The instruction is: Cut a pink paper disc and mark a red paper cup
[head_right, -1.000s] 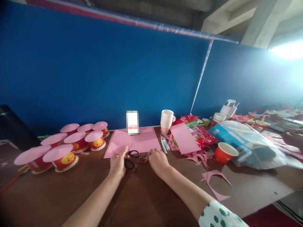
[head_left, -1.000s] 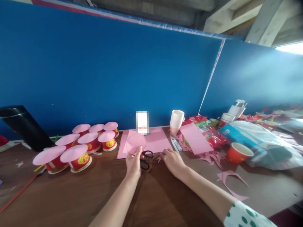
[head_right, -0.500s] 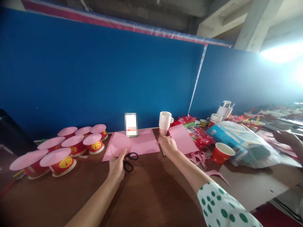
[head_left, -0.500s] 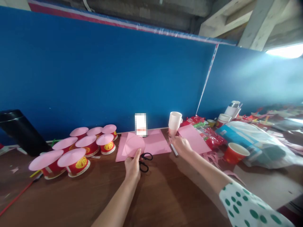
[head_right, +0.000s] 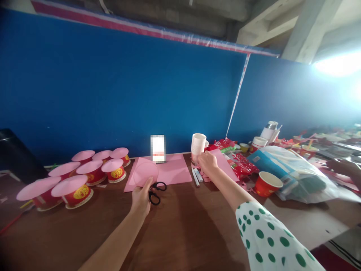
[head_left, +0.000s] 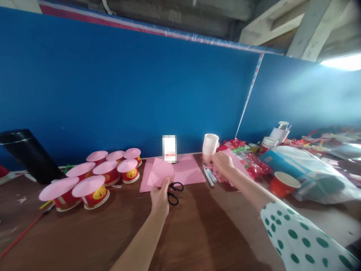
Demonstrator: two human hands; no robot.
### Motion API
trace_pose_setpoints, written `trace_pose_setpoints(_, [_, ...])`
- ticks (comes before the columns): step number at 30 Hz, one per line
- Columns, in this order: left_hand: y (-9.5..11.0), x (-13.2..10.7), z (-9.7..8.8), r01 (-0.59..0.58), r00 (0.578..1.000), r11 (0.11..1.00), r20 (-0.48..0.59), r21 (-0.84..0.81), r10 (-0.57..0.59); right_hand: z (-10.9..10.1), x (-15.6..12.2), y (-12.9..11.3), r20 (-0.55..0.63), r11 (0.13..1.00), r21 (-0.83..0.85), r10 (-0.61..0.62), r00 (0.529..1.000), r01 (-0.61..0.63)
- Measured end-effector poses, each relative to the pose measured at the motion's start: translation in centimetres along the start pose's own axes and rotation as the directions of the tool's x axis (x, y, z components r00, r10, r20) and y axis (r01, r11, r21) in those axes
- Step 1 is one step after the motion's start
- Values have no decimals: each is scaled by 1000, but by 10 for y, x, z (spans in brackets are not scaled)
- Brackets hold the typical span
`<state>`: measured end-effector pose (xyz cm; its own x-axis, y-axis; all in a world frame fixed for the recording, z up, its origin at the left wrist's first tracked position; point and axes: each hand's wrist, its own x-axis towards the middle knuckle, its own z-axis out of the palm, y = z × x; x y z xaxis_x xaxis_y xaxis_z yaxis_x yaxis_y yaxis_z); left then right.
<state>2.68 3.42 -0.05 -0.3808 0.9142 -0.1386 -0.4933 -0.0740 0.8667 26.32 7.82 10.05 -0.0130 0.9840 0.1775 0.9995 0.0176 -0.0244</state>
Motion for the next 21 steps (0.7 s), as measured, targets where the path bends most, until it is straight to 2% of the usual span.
trace_pose_setpoints(3, [2,-1,1,10,1000,1000,9,-13,-10,2,-12,-15,-42,997,64,-47,998,50])
trace_pose_setpoints(8, [7,-6,0,21,999,1000,46,18,-22,24,-52,-66,-115,935,260,-216,970,240])
trace_pose_setpoints(10, [8,-8,0,17,997,999,69,37,-20,36,-66,-84,-208,777,544,-241,948,317])
trace_pose_setpoints(12, [10,-9,0,24,996,999,83,43,-27,46,-74,-97,-222,611,736,-191,956,293])
trace_pose_setpoints(13, [10,-10,1,31,995,999,89,40,-35,51,-76,-102,-180,520,821,-160,971,237])
trace_pose_setpoints(15, [11,-11,2,59,992,998,108,31,-62,58,-77,-109,-8,300,953,-141,990,51])
trace_pose_setpoints(17, [11,-11,3,96,987,995,124,27,-99,64,-78,-113,163,97,984,-196,967,-146])
trace_pose_setpoints(18, [11,-12,4,113,985,993,129,31,-116,66,-78,-114,215,26,976,-235,948,-215])
trace_pose_setpoints(21, [10,-14,5,147,978,986,142,74,-156,71,-81,-115,271,-77,948,-315,910,-309])
